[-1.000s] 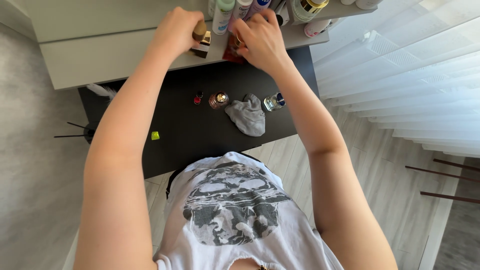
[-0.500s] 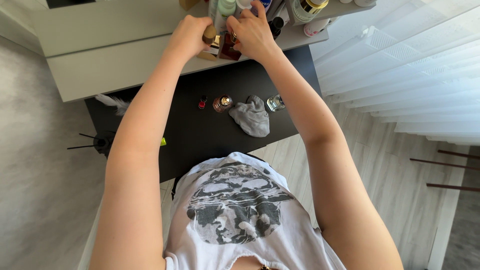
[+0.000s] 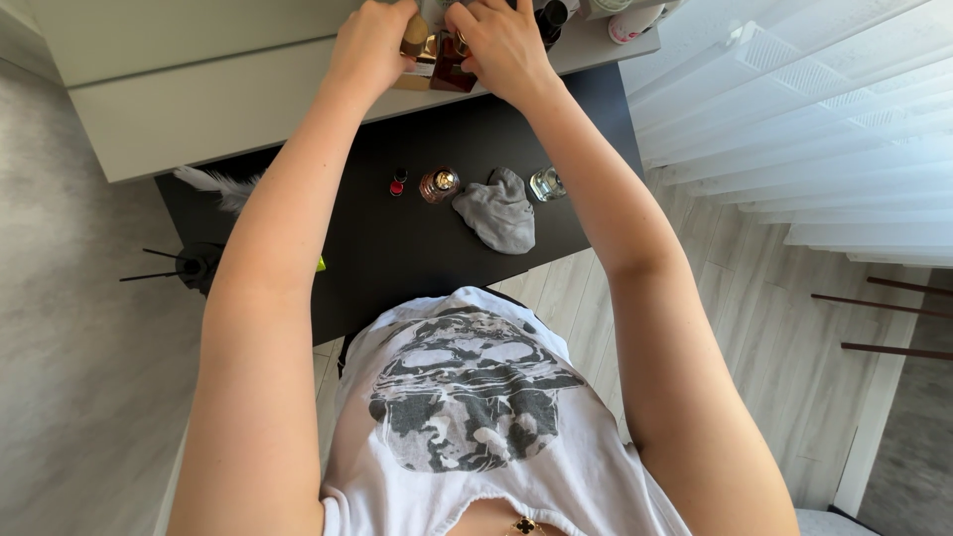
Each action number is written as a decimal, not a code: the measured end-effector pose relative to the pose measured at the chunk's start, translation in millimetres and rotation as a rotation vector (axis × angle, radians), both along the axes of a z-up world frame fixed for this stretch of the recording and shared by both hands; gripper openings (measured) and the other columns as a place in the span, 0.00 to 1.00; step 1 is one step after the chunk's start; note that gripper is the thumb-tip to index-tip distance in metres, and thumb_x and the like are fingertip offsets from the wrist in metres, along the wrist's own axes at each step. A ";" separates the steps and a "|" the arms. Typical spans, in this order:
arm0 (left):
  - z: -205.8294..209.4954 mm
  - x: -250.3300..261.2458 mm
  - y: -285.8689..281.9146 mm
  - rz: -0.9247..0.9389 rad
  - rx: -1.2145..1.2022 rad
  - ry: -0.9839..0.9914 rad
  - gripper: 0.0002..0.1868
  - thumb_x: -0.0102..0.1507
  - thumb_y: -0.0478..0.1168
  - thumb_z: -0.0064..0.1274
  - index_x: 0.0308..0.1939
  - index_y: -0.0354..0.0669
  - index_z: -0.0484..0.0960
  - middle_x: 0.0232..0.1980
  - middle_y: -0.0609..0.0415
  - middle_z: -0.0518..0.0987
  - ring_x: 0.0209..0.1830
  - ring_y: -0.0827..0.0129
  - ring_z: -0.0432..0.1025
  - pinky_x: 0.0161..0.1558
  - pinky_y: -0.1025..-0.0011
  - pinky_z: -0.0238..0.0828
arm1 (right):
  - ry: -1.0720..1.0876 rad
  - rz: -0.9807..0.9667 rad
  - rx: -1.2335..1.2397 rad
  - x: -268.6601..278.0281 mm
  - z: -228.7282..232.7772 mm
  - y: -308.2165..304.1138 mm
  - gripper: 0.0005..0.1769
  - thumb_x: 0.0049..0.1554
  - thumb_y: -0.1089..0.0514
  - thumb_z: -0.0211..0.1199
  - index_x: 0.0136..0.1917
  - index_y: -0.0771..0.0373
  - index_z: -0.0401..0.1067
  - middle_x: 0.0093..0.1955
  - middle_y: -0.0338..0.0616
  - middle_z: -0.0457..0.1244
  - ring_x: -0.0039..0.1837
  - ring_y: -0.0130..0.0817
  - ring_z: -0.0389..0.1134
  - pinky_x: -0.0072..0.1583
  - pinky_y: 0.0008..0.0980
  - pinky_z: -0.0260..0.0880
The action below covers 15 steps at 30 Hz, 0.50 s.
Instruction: Cleaning a dressing table by wiping down cosmetic bottles and the table surface with a grey cloth.
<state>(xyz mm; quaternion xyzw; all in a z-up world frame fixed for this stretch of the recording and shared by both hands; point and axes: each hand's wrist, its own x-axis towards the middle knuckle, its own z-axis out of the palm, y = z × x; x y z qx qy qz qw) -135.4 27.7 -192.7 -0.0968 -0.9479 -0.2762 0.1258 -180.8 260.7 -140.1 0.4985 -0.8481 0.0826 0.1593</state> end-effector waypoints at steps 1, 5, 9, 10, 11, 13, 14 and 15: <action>-4.6 -1.0 -0.1 0.014 -0.042 0.021 0.31 0.46 0.35 0.77 0.51 0.42 0.79 0.43 0.45 0.84 0.43 0.46 0.79 0.43 0.55 0.77 | 0.058 0.008 -0.026 4.2 4.4 0.3 0.33 0.42 0.57 0.79 0.58 0.54 0.66 0.57 0.35 0.66 0.65 0.40 0.63 0.65 0.47 0.53; 15.2 18.5 0.5 -0.006 -0.067 0.030 0.40 0.49 0.36 0.77 0.62 0.45 0.72 0.54 0.47 0.83 0.48 0.46 0.78 0.44 0.53 0.76 | 0.082 0.038 -0.206 55.9 32.9 8.2 0.38 0.42 0.52 0.79 0.64 0.57 0.67 0.63 0.45 0.63 0.67 0.48 0.61 0.67 0.51 0.53; 27.2 49.9 -0.1 0.060 -0.061 0.114 0.56 0.45 0.43 0.80 0.71 0.40 0.62 0.66 0.40 0.71 0.64 0.44 0.70 0.58 0.55 0.73 | -0.237 0.067 -0.057 110.5 -27.8 25.8 0.30 0.50 0.49 0.78 0.62 0.55 0.69 0.64 0.44 0.61 0.66 0.49 0.62 0.65 0.53 0.60; 29.5 58.7 0.7 0.078 -0.055 0.145 0.57 0.45 0.44 0.81 0.72 0.40 0.62 0.71 0.41 0.67 0.69 0.45 0.67 0.64 0.55 0.70 | -0.355 0.111 0.060 126.3 -42.2 29.9 0.31 0.49 0.51 0.77 0.62 0.54 0.69 0.66 0.45 0.60 0.66 0.49 0.63 0.64 0.52 0.65; 28.2 67.4 2.3 0.078 -0.054 0.143 0.57 0.45 0.44 0.81 0.72 0.40 0.62 0.71 0.41 0.67 0.69 0.45 0.67 0.64 0.55 0.70 | -0.357 0.111 0.060 131.6 -57.7 30.7 0.31 0.49 0.51 0.77 0.62 0.54 0.69 0.66 0.45 0.60 0.66 0.49 0.63 0.64 0.52 0.65; 26.7 84.0 3.9 0.115 -0.042 0.179 0.53 0.51 0.43 0.80 0.71 0.39 0.62 0.74 0.39 0.61 0.73 0.42 0.63 0.71 0.55 0.66 | -0.462 0.080 0.048 141.6 -88.5 30.7 0.38 0.42 0.60 0.75 0.67 0.53 0.68 0.70 0.51 0.58 0.67 0.53 0.62 0.61 0.45 0.70; 22.5 93.2 7.4 0.114 -0.042 0.178 0.53 0.51 0.43 0.80 0.71 0.39 0.62 0.74 0.39 0.61 0.73 0.42 0.63 0.71 0.55 0.66 | -0.463 0.079 0.047 141.9 -101.2 28.9 0.38 0.42 0.60 0.75 0.67 0.53 0.68 0.70 0.51 0.58 0.67 0.53 0.62 0.61 0.45 0.70; 18.2 102.5 10.8 0.099 -0.080 0.201 0.51 0.51 0.43 0.79 0.70 0.39 0.62 0.73 0.38 0.61 0.73 0.40 0.62 0.71 0.54 0.65 | -0.508 0.059 0.040 142.3 -113.9 27.0 0.38 0.43 0.61 0.75 0.67 0.53 0.67 0.71 0.50 0.58 0.69 0.53 0.62 0.60 0.44 0.71</action>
